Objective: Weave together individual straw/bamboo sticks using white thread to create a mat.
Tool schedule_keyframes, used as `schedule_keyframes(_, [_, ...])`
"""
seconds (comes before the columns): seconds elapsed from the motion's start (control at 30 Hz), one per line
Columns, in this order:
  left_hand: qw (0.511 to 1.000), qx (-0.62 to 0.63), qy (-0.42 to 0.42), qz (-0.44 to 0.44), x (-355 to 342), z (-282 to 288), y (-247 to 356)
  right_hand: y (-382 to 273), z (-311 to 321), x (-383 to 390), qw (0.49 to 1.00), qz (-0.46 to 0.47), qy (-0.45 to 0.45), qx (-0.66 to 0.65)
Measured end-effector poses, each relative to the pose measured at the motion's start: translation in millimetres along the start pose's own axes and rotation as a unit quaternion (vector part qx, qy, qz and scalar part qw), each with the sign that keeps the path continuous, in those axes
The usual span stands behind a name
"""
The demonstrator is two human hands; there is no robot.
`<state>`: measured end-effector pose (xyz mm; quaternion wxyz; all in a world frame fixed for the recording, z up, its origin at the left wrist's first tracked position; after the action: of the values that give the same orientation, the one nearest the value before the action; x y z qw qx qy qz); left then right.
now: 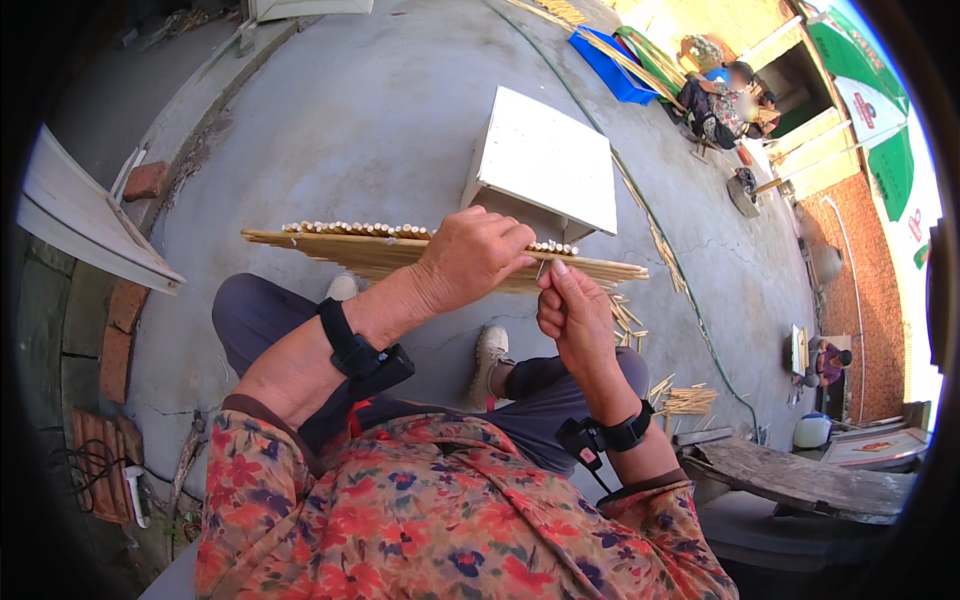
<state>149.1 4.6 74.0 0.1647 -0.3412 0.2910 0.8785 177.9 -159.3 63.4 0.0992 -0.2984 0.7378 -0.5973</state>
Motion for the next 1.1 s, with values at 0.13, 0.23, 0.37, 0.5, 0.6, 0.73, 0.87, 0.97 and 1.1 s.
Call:
schedule_keyframes(0.13, [1.000, -0.017, 0.024, 0.003, 15, -18, 5, 28, 11, 4, 0.998, 0.011, 0.035, -0.051])
schedule_keyframes(0.23, [1.000, -0.019, 0.018, -0.001, 18, -28, 12, 37, 13, 4, 0.996, 0.006, 0.043, -0.075])
schedule_keyframes(0.37, [1.000, -0.017, 0.013, -0.009, 17, -33, 13, 44, 17, 3, 0.982, 0.017, 0.019, -0.186])
schedule_keyframes(0.5, [1.000, -0.017, 0.008, -0.009, 16, -37, 16, 45, 15, 1, 0.978, 0.029, 0.023, -0.207])
schedule_keyframes(0.6, [1.000, -0.008, 0.017, -0.003, 9, -37, 17, 43, 15, -7, 0.977, 0.046, 0.044, -0.202])
schedule_keyframes(0.73, [0.999, -0.042, 0.018, 0.027, 4, -34, 10, 41, 5, -24, 0.970, 0.107, 0.055, -0.212])
schedule_keyframes(0.87, [0.995, -0.046, 0.056, 0.068, -5, -19, -4, 40, -35, 15, 0.982, 0.072, -0.016, -0.174])
schedule_keyframes(0.97, [0.996, -0.031, 0.047, 0.065, -10, -8, -6, 34, 2, 27, 0.993, 0.053, -0.010, -0.104])
schedule_keyframes(1.1, [0.996, -0.037, 0.052, 0.064, -8, -15, -11, 28, 20, 15, 0.992, 0.062, -0.061, 0.087])
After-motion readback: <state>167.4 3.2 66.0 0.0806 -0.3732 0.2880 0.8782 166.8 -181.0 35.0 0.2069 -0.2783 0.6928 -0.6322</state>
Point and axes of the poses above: each hand's wrist, its own x-axis away from the middle knuckle, its own z-axis out of the back of the hand, y = z × x, the point moved 3 cm from there along -x, towards the middle knuckle, and after that the axes turned 3 degrees about z, right-handed, at the moved point
